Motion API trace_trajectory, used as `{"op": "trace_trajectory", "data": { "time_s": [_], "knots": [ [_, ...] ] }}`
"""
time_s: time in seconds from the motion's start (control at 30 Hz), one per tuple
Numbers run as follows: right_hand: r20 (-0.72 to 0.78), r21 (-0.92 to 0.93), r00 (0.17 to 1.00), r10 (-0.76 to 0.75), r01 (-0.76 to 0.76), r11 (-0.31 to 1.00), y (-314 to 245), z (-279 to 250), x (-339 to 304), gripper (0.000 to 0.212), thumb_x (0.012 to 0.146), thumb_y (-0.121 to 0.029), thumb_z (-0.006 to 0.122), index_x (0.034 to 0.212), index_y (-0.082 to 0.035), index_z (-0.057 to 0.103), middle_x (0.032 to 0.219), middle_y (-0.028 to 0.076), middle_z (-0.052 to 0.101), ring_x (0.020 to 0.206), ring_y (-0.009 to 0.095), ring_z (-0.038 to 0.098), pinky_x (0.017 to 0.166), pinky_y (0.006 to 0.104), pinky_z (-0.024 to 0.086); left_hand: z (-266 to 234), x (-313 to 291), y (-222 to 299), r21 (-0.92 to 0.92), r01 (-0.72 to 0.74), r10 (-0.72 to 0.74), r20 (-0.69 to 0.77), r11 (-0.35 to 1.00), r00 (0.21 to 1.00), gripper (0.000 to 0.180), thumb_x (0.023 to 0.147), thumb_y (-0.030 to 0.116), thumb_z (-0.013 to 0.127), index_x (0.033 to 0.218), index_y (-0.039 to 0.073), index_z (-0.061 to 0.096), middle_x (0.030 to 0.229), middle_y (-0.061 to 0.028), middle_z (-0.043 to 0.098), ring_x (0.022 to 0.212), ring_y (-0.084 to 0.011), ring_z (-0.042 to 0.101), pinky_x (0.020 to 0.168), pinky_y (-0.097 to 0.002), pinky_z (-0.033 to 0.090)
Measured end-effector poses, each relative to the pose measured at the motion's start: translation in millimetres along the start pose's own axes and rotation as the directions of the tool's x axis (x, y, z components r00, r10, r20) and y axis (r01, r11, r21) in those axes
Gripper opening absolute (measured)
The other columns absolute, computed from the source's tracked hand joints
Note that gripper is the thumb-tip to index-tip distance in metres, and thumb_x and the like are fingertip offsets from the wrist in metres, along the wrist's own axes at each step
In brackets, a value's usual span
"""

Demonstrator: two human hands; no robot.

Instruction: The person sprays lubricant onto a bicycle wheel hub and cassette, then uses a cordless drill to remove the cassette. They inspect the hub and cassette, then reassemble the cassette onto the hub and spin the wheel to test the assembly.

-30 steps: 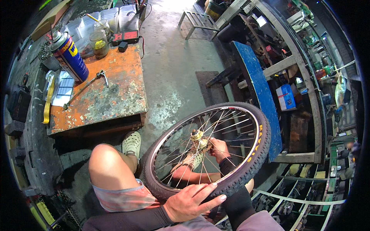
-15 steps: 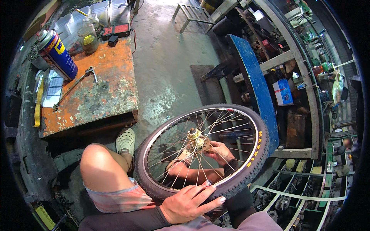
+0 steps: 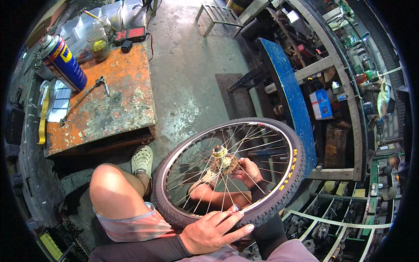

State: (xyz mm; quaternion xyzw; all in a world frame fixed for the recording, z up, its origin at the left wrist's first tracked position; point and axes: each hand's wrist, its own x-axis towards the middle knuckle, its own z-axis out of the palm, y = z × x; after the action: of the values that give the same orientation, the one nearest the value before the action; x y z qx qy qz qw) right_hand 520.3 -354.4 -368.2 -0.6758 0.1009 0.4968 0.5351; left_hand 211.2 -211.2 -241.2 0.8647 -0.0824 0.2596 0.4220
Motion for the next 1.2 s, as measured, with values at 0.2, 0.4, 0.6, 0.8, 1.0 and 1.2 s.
{"op": "trace_trajectory", "data": {
  "time_s": [0.2,0.4,0.6,0.8,1.0,1.2],
  "knots": [
    [-0.061,-0.232,0.998,-0.009,-0.006,0.973,8.5,-6.9,13.4,0.029,0.113,-0.026,0.066,0.125,0.000,0.067,0.111,0.014,0.078,0.090,0.026,0.081,0.079,0.0434,0.071,3.0,-0.4,-0.5,0.000,-0.008,0.008,0.004,1.000,1.000,0.062,0.099,0.028,0.070,0.160,0.024,0.063,0.153,-0.0190,0.067,0.124,-0.0280,0.072,0.103,-0.0402,0.060],
    [-0.080,-0.297,0.997,-0.010,-0.014,0.955,15.3,-11.9,22.4,0.023,0.112,-0.023,0.067,0.123,-0.003,0.064,0.111,0.011,0.076,0.089,0.025,0.080,0.077,0.0431,0.072,2.4,0.4,2.3,0.008,0.001,-0.001,0.004,1.000,1.000,0.063,0.098,0.030,0.072,0.161,0.026,0.063,0.153,-0.0160,0.068,0.123,-0.0261,0.071,0.100,-0.0390,0.060],
    [-0.072,-0.262,0.997,0.006,-0.025,0.965,13.5,-9.0,18.2,0.022,0.110,-0.020,0.067,0.124,-0.003,0.063,0.109,0.009,0.074,0.087,0.023,0.078,0.076,0.0423,0.073,3.8,0.1,1.9,0.013,0.001,-0.001,0.016,1.000,1.000,0.062,0.099,0.030,0.072,0.161,0.025,0.063,0.152,-0.0152,0.068,0.123,-0.0258,0.071,0.101,-0.0391,0.060],
    [-0.050,-0.229,0.999,0.006,-0.017,0.973,10.8,-6.9,13.2,0.021,0.111,-0.018,0.063,0.124,-0.002,0.062,0.109,0.011,0.074,0.084,0.024,0.079,0.078,0.0429,0.073,3.5,0.5,1.8,0.004,0.001,-0.001,0.018,1.000,1.000,0.063,0.098,0.030,0.072,0.161,0.025,0.063,0.152,-0.0157,0.068,0.123,-0.0260,0.071,0.100,-0.0387,0.060],
    [0.001,-0.156,1.000,0.000,0.000,0.988,10.5,-10.5,11.3,0.023,0.111,-0.016,0.060,0.127,0.000,0.062,0.114,0.015,0.076,0.089,0.026,0.081,0.081,0.0438,0.073,3.4,1.5,0.4,-0.012,-0.004,0.004,0.013,1.000,1.000,0.063,0.097,0.028,0.073,0.160,0.024,0.064,0.152,-0.0167,0.068,0.122,-0.0264,0.071,0.099,-0.0387,0.060],
    [-0.015,-0.165,1.000,0.004,-0.006,0.986,14.6,-13.7,13.8,0.025,0.112,-0.019,0.060,0.129,0.001,0.062,0.114,0.014,0.076,0.090,0.026,0.081,0.082,0.0454,0.072,3.3,2.6,1.8,-0.020,0.000,0.000,0.007,1.000,1.000,0.062,0.097,0.026,0.072,0.158,0.023,0.064,0.151,-0.0169,0.069,0.122,-0.0269,0.072,0.100,-0.0397,0.061]
  ]
}}
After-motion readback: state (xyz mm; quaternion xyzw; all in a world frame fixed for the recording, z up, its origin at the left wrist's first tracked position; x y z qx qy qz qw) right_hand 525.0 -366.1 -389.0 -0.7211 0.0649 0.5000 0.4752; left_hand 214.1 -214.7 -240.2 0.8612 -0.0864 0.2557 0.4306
